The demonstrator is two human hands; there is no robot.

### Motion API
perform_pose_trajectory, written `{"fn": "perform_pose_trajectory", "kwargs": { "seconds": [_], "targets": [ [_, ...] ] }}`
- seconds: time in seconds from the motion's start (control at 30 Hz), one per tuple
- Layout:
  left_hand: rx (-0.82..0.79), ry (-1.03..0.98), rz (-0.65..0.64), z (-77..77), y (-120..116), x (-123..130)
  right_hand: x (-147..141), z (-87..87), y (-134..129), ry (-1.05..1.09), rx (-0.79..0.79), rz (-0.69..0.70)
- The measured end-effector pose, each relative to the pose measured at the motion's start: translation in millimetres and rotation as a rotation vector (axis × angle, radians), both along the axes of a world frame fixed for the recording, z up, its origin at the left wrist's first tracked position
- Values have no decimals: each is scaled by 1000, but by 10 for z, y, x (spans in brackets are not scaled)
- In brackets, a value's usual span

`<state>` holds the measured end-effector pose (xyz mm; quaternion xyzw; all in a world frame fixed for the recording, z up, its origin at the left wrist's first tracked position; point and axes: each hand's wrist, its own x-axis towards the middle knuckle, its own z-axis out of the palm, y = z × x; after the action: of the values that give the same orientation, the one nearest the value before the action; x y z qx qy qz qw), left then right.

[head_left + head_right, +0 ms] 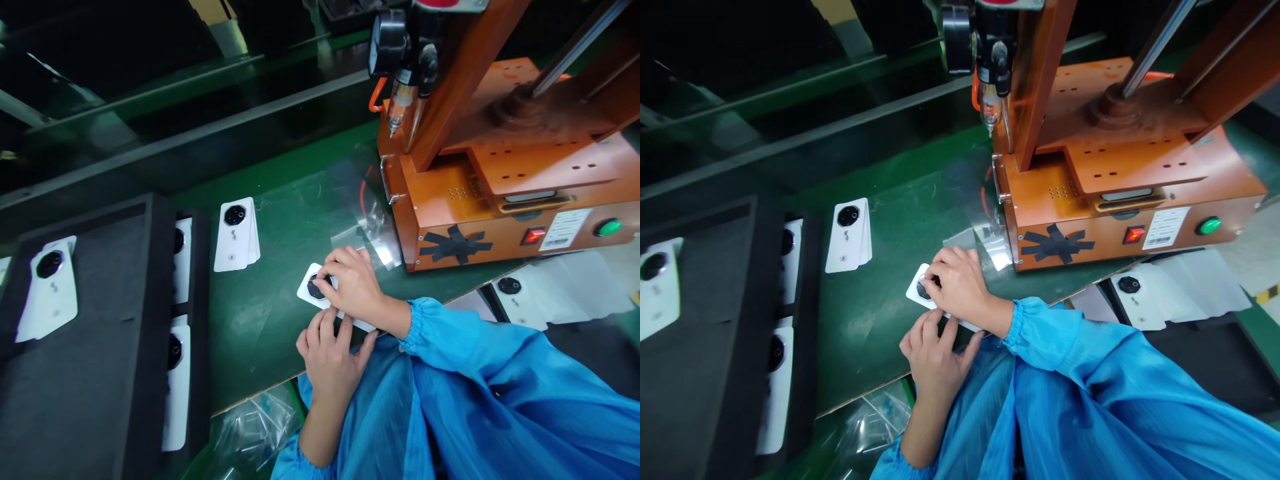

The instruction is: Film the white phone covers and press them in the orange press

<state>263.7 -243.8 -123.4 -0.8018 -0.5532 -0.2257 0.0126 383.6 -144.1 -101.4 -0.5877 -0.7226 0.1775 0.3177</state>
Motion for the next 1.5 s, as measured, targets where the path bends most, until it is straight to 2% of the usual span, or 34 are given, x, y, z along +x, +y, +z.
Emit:
{"fn": "perform_pose_trajectory", "kwargs": {
  "seconds": [0.27,0.43,0.57,0.87,1.5],
  "targets": [
    [-33,-13,-2,15,13,3,3,13,8,90,-10,-28],
    [-47,-18,10,27,16,10,-3,158,-11,225,-101,-16],
    [-58,-18,19,20,13,18,-41,232,-39,256,-102,0],
    [-25,-26,11,9,23,4,-54,54,32,127,-102,-12],
    [-8,-21,11,22,26,0,-31,-12,28,1,-30,-36]
  ]
}}
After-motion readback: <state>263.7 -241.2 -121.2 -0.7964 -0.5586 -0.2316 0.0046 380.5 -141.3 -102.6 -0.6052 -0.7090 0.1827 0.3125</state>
